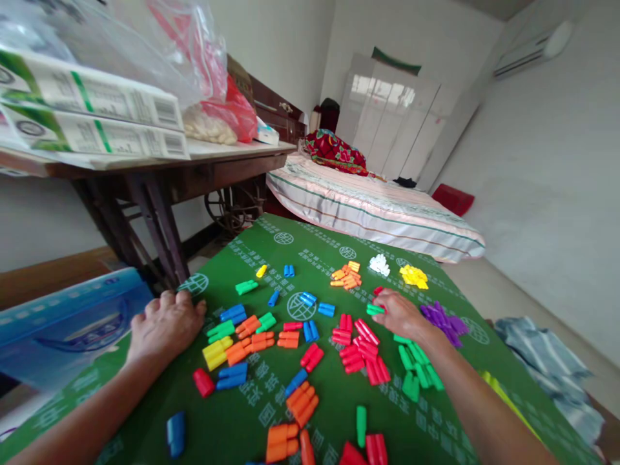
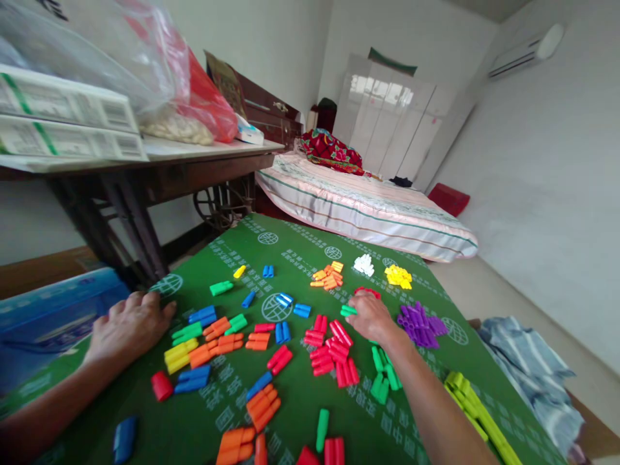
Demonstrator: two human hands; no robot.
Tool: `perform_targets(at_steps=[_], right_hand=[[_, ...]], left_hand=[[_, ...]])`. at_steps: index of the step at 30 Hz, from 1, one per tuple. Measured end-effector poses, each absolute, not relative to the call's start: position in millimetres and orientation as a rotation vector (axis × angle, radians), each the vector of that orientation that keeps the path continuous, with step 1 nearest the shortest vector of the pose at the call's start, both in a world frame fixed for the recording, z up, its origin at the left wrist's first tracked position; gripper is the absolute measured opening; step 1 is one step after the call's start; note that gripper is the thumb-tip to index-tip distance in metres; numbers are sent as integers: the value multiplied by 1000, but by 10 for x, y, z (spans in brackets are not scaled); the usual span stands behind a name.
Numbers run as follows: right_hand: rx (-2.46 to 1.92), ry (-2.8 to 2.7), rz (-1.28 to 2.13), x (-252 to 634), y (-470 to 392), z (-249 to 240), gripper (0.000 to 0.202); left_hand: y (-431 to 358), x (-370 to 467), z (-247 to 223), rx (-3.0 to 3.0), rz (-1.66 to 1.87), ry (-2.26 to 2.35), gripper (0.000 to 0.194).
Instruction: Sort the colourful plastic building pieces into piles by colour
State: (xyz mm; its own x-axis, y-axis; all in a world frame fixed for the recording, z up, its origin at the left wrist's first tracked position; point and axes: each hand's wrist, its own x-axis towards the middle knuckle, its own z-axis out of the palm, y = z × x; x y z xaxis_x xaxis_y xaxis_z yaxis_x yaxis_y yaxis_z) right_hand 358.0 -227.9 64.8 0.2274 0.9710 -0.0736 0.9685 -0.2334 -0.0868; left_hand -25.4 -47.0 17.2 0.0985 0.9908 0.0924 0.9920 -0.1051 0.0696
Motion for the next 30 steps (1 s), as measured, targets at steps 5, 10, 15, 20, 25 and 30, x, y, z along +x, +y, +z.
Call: perform_targets(at_steps=[5,10,15,20,25,30], right_hand=[[-2572,-1853,260,4038,-2779,539,12],[-2607,-1844,314,4064,-2985,497,7],[-2656,-1836,369,4024,-2986,462,9],[-2640,-1849,399,4033,-2943,406,14],[-2681,-1933,325,3866,-2815,494,22],[-2462,-2004,263,3322,-2309,664,34]], left_hand=[[-477,-232,195,-2314,-173,-2100,58],[-502,-212,229,-2305,-178,-2100,56],[-532,-202,250,-2312,-199,-2089,55],[-582,-212,241,-2313,-233,-2066,53],[-576,-227,192,-2303,-247,-2063,54],[-537,-258,118,-2271,-269,-2061,52]])
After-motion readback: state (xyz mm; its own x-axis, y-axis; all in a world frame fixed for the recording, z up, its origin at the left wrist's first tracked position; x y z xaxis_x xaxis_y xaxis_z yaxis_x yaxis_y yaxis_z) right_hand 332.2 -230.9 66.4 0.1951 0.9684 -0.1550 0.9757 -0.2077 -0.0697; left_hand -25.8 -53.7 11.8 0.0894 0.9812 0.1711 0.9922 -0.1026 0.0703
